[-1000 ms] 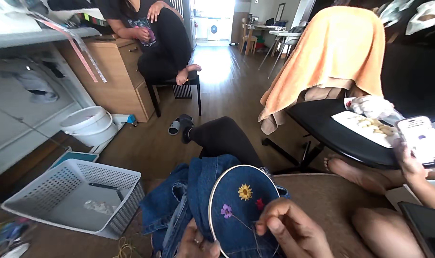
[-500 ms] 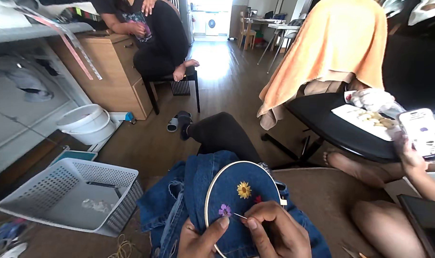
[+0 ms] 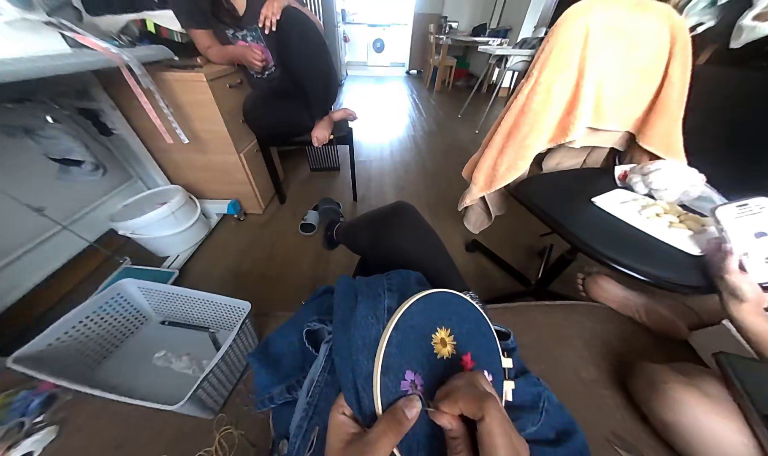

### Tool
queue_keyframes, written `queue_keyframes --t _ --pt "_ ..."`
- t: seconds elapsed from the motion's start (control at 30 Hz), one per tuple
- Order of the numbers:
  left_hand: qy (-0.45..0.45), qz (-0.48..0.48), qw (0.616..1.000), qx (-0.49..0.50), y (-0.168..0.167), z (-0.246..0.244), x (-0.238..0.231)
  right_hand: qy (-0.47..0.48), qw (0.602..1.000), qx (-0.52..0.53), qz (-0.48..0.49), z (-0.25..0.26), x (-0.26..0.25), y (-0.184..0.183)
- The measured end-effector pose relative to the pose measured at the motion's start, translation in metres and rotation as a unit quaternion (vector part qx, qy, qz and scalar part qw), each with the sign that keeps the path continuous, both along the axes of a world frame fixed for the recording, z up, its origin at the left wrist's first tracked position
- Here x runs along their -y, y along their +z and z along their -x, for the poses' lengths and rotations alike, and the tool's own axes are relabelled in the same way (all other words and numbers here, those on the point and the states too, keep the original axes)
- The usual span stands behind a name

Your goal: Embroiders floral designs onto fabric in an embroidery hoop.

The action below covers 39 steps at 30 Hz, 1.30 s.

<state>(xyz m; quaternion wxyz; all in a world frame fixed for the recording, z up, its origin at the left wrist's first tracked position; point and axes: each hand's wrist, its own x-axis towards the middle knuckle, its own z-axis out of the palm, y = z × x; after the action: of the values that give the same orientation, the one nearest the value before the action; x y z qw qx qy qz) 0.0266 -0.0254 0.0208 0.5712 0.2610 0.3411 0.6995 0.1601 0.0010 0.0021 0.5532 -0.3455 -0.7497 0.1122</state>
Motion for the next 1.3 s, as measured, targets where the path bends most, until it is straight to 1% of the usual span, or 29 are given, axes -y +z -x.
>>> queue_keyframes --t 0.13,0.27,0.4,0.47,0.5,0.53,0.57,0.63,0.7,0.73,0.8,0.9,1.03,1.13,1.2,1.3 --pt "-0.004 0.003 1.0 0.008 -0.002 0.002 0.0 0.109 0.987 -0.107 0.056 -0.001 0.0 0.002" --pt "-0.011 0.001 1.0 0.015 -0.002 0.003 0.0 0.163 0.964 -0.168 0.122 -0.002 0.004 0.008" --pt "-0.007 -0.003 1.0 0.019 -0.002 0.002 -0.001 0.22 0.92 -0.229 0.23 -0.003 0.012 0.018" --pt "-0.008 -0.008 1.0 0.017 -0.004 0.002 -0.001 0.24 0.897 -0.255 0.269 -0.002 0.016 0.02" --pt "-0.009 -0.009 1.0 0.013 -0.004 0.002 -0.001 0.239 0.893 -0.259 0.281 -0.002 0.018 0.021" --pt "-0.008 -0.009 1.0 0.007 -0.004 0.002 -0.001 0.229 0.895 -0.256 0.286 -0.001 0.019 0.021" --pt "-0.005 -0.007 1.0 0.002 -0.004 0.002 -0.001 0.209 0.907 -0.241 0.275 -0.001 0.019 0.02" --pt "-0.001 -0.004 1.0 -0.002 -0.002 0.002 -0.001 0.134 0.953 -0.167 0.213 0.0 0.019 0.017" --pt "-0.002 -0.007 1.0 -0.002 -0.002 0.001 -0.001 0.057 0.985 -0.08 0.142 0.0 0.019 0.014" --pt "-0.002 -0.009 1.0 -0.002 -0.002 0.001 -0.001 0.034 0.991 -0.05 0.117 0.0 0.019 0.012" --pt "-0.002 -0.012 1.0 -0.007 -0.002 0.001 -0.001 0.024 0.995 -0.018 0.092 0.003 0.02 0.011" --pt "0.001 -0.012 1.0 -0.022 -0.002 -0.002 -0.001 0.022 0.996 -0.011 0.083 0.007 0.02 0.011" --pt "0.004 0.014 1.0 -0.021 0.001 -0.002 -0.001 0.015 0.997 -0.013 0.079 0.009 0.014 0.012" --pt "-0.003 0.013 1.0 -0.005 0.001 -0.002 -0.001 0.061 0.989 -0.055 0.119 0.008 0.013 0.011" --pt "-0.008 0.006 1.0 0.003 -0.001 -0.001 -0.001 0.126 0.967 -0.133 0.179 0.006 0.013 0.013" --pt "-0.01 0.0 1.0 0.0 -0.003 0.0 -0.001 0.202 0.907 -0.255 0.268 -0.001 0.012 0.022"
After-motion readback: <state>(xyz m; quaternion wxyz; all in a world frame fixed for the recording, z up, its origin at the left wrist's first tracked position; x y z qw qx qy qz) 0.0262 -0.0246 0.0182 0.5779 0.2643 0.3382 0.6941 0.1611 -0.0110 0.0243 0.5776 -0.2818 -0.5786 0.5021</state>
